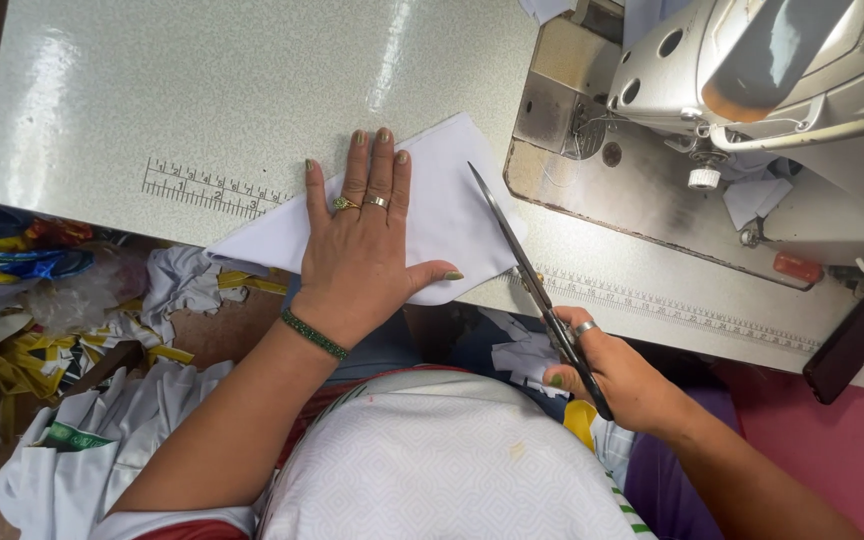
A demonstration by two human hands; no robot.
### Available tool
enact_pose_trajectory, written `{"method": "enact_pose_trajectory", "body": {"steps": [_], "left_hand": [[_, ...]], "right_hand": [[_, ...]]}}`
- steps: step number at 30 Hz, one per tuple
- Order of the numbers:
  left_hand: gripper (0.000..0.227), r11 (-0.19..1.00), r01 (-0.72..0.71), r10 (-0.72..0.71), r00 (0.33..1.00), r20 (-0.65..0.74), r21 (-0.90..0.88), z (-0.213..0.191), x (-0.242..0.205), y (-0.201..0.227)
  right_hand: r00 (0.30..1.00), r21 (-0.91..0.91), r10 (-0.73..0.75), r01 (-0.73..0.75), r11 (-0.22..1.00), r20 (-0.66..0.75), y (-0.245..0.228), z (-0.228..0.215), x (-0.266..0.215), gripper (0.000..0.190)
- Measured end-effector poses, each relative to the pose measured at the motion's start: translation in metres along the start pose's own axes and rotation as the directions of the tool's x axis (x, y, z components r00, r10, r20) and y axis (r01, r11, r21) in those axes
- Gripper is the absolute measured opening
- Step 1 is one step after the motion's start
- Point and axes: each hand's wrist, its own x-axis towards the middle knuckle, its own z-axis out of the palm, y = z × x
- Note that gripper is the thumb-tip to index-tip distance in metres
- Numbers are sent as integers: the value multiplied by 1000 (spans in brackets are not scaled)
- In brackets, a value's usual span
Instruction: Cutting thin strips from a piece of white fabric using large scissors on a sewing table.
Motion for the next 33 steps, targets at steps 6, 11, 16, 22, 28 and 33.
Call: {"method": "enact_pose_trajectory", "body": {"steps": [6, 11, 16, 22, 28, 33], "left_hand": [[116, 1000, -5, 5, 1000, -3, 3, 0, 0, 0], [116, 1000, -2, 3, 1000, -25, 14, -1, 0, 0], [115, 1000, -6, 6, 999, -36, 3, 0, 0, -1], [116, 1000, 3, -2, 1000, -27, 7, 0, 0, 0], [117, 1000, 12, -12, 1000, -7, 15, 2, 1, -1], [116, 1000, 9, -9, 1000, 2, 15, 3, 1, -1]], "right_hand": [[982, 232, 171, -184, 955, 76, -24, -11, -12, 55], [981, 34, 165, -169, 985, 100, -48, -14, 1, 65], [986, 55, 169, -168, 984, -9, -43, -7, 6, 63], [996, 168, -18, 3, 986, 89, -38, -22, 13, 61], [998, 96, 51, -55, 994, 47, -56, -18, 28, 46], [999, 155, 48, -50, 987, 21, -59, -25, 20, 39]]}}
